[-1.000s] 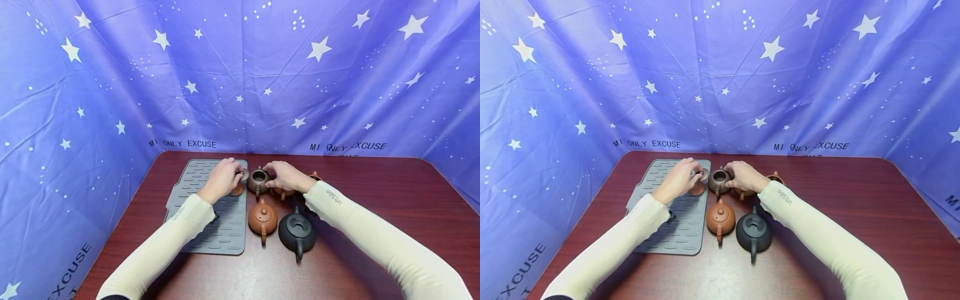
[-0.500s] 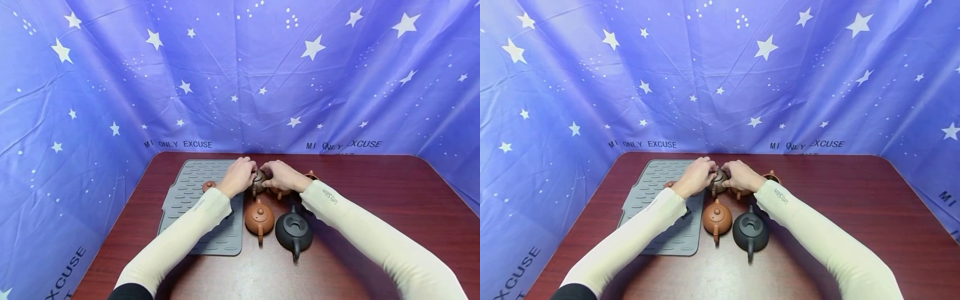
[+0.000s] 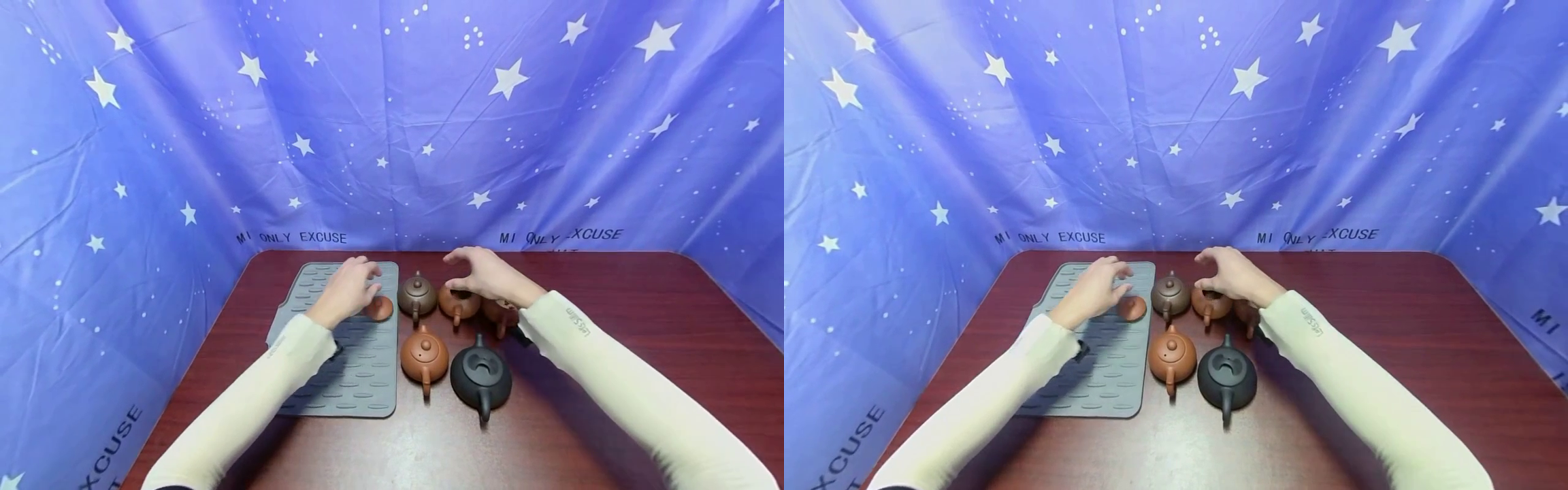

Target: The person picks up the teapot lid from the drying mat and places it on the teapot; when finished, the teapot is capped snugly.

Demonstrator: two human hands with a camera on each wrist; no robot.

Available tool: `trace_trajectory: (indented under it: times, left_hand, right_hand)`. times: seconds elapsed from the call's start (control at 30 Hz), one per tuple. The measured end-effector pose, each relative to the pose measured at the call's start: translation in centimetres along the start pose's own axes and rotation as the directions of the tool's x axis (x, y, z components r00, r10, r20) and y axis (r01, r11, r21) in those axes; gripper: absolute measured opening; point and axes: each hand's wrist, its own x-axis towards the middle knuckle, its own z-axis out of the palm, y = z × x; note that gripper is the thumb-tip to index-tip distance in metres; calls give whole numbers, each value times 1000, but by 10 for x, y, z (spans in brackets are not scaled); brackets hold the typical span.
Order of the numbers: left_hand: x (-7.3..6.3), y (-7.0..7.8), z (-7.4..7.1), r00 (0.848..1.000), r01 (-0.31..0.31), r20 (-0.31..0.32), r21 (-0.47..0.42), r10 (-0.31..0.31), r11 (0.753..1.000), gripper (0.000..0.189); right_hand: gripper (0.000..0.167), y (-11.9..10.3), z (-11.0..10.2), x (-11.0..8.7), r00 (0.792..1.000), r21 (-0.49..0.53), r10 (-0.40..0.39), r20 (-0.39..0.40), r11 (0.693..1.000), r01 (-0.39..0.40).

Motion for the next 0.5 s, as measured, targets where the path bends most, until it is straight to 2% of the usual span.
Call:
trace_trajectory:
  times: [0.1,0.2,0.23,0.33,0.5]
  left_hand:
    - [-18,-22,-4,997,69,48,-22,-68,997,25]
    - [-33,-39,-3,991,105,92,-29,-102,994,24]
    - [-37,-43,-2,990,99,100,-33,-95,995,23]
    - [-43,-50,2,993,71,94,-25,-68,997,18]
    - [-46,-53,6,994,77,77,-7,-76,997,16]
  right_hand:
    - [48,10,-3,-12,1000,-24,-4,0,1000,4]
    - [48,22,-1,-20,1000,-62,-14,6,998,15]
    - [48,25,1,-22,1000,-68,-16,8,998,17]
    - [50,30,5,-25,1000,-70,-15,15,997,16]
    - [51,31,8,-27,1000,-74,-8,22,997,10]
